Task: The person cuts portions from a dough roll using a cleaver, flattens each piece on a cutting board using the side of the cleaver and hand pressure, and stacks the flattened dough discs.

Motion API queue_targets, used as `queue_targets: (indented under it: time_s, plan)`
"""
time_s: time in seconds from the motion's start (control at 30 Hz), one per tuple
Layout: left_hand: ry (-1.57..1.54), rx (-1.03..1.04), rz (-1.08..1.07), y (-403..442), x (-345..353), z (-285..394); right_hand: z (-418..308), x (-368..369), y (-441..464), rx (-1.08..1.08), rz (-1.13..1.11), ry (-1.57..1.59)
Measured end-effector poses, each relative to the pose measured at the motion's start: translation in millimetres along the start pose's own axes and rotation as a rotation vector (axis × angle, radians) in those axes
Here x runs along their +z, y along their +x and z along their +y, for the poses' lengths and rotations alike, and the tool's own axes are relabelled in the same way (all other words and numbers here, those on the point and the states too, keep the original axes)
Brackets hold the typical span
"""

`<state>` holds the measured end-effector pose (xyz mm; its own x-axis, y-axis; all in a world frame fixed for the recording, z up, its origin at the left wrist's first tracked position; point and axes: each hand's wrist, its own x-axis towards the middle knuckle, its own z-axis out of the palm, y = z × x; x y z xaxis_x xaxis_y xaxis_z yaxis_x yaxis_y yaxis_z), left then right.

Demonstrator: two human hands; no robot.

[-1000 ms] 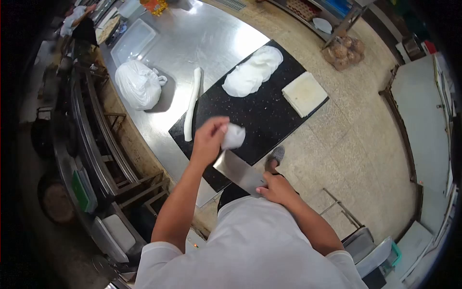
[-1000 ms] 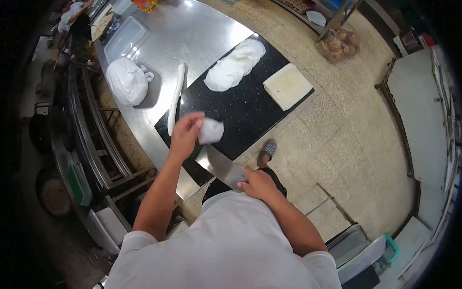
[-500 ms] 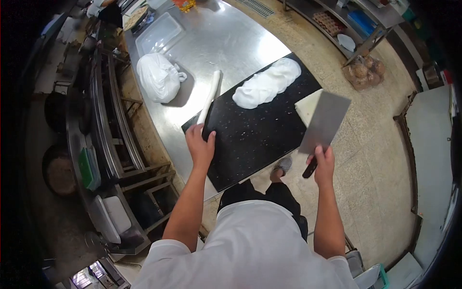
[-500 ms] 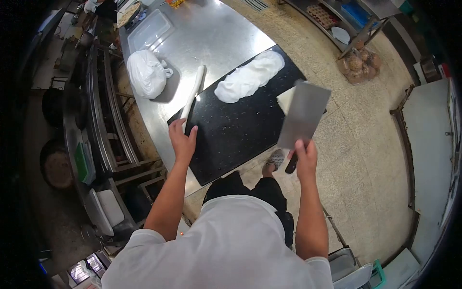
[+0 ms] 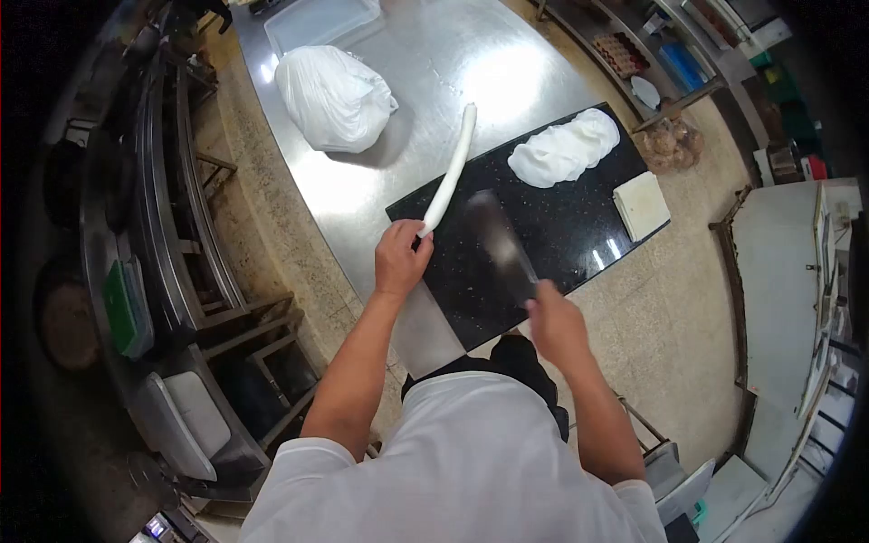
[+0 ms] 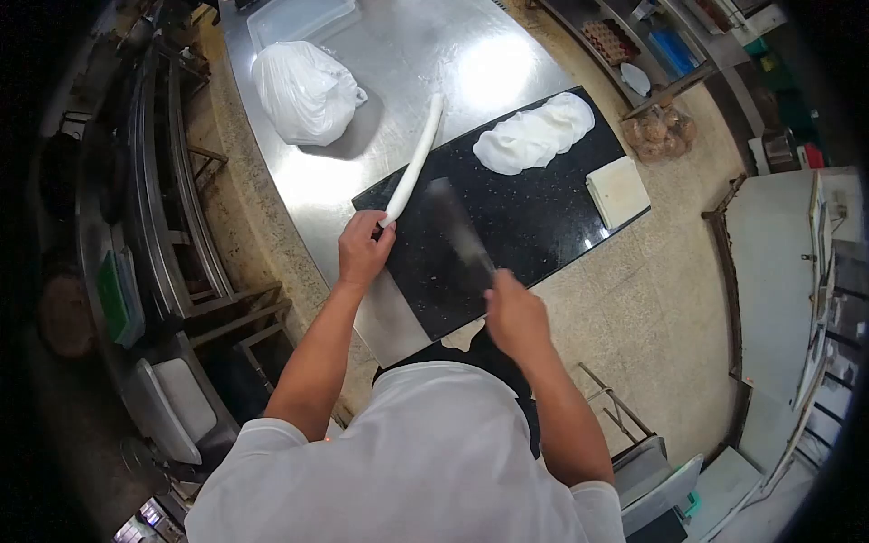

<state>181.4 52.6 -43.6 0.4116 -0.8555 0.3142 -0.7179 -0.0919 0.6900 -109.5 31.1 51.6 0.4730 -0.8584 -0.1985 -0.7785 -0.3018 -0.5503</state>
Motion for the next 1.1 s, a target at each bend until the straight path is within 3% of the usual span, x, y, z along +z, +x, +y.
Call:
queue_targets:
  time_s: [0.13, 0.27, 0.37, 0.47, 0.5, 0.57, 0.63, 0.67, 0.73, 0.83, 0.93, 1.07, 1.1]
  plan:
    - [0.086, 0.078, -0.158, 4.9, -16.4, -6.3, -83.4, 9.3, 25.2, -0.112, -0.177, -0.200]
    - [0.017, 0.132, -0.127, 14.3, -17.4, -9.1, -65.5, 29.5, 42.9, -0.083, -0.220, -0.267]
    - [-0.189, 0.022, -0.083, 12.3, -25.1, -12.5, -53.5, 22.5, 10.7, 0.015, -0.239, -0.239]
    - [0.193, -0.009, -0.394, 11.1, -50.0, -5.9, -16.4, 21.9, -30.7, 0.074, -0.217, -0.194]
    - [0.195, 0.003, -0.394, 2.2, -49.3, 1.9, -2.1, 20.0, -47.6, 0.087, -0.187, -0.068]
    - [0.425, 0.182, -0.685, -17.3, -39.0, 21.4, 26.5, 17.1, -79.2, 0.086, -0.151, 0.058]
    - [0.403, 0.522, -0.840, -37.6, -20.0, 40.5, 50.3, 12.9, -109.3, 0.227, -0.102, 0.360]
    - [0.417, 0.534, -0.843, -48.3, -7.4, 50.8, 61.2, 8.7, -121.0, 0.226, -0.091, 0.375]
    - [0.447, 0.657, -0.642, -62.6, 19.9, 74.7, 72.8, -11.6, -138.0, 0.349, 0.012, 0.476]
    - [0.450, 0.598, -0.859, -39.9, 56.9, 111.2, 97.2, -47.8, -137.3, 0.449, 0.137, 0.630]
    - [0.453, 0.674, -0.843, -29.6, 78.5, 117.9, 126.6, -60.6, -81.2, 0.307, 0.481, 0.842]
    - [0.447, 0.666, -0.824, -22.7, 86.7, 125.9, 176.9, -40.0, 17.1, 0.332, 0.533, 1.014]
    - [0.454, 0.681, -0.816, -21.9, 88.7, 126.9, 175.2, -40.4, 28.2, 0.569, 0.481, 1.131]
